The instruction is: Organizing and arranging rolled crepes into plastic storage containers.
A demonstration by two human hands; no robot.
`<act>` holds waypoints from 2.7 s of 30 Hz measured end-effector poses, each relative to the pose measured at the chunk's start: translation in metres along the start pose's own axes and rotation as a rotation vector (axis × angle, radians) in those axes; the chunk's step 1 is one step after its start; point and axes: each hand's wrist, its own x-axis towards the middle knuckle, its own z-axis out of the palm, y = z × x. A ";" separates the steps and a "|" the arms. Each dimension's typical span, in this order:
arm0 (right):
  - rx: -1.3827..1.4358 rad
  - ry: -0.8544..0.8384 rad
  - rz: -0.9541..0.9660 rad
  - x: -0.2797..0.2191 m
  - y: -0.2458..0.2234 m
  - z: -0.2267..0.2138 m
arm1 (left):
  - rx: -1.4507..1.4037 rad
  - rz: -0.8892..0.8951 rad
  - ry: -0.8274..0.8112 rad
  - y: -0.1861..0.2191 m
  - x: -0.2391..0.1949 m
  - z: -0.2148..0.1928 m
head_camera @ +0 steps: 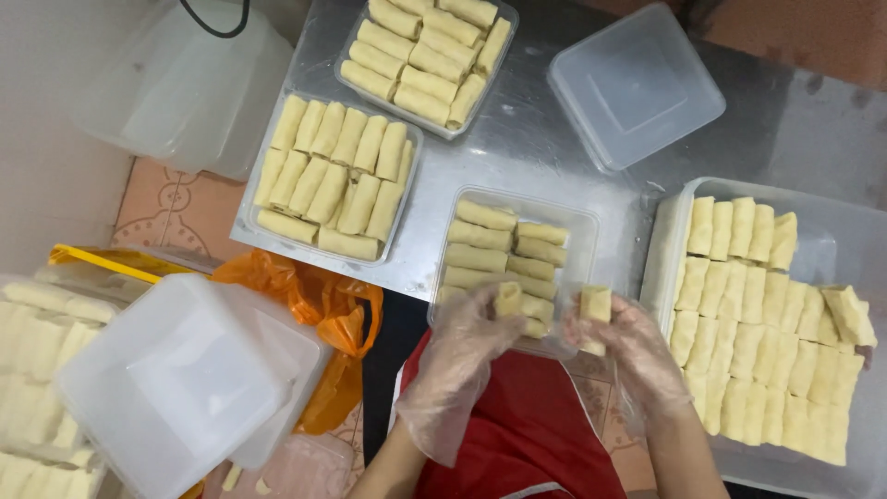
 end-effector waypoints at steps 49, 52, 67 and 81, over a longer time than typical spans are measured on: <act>-1.064 0.549 -0.901 0.102 0.022 -0.027 | 1.584 0.356 -0.459 0.023 0.098 0.037; -1.387 0.629 -0.932 0.125 0.026 -0.029 | 1.566 0.884 -0.219 -0.003 0.129 0.049; -1.640 0.605 -1.076 0.110 -0.007 0.000 | 1.550 0.382 -0.327 -0.043 0.162 0.064; -1.797 0.444 -0.914 0.125 0.013 -0.020 | 1.489 0.215 -0.412 -0.001 0.137 0.064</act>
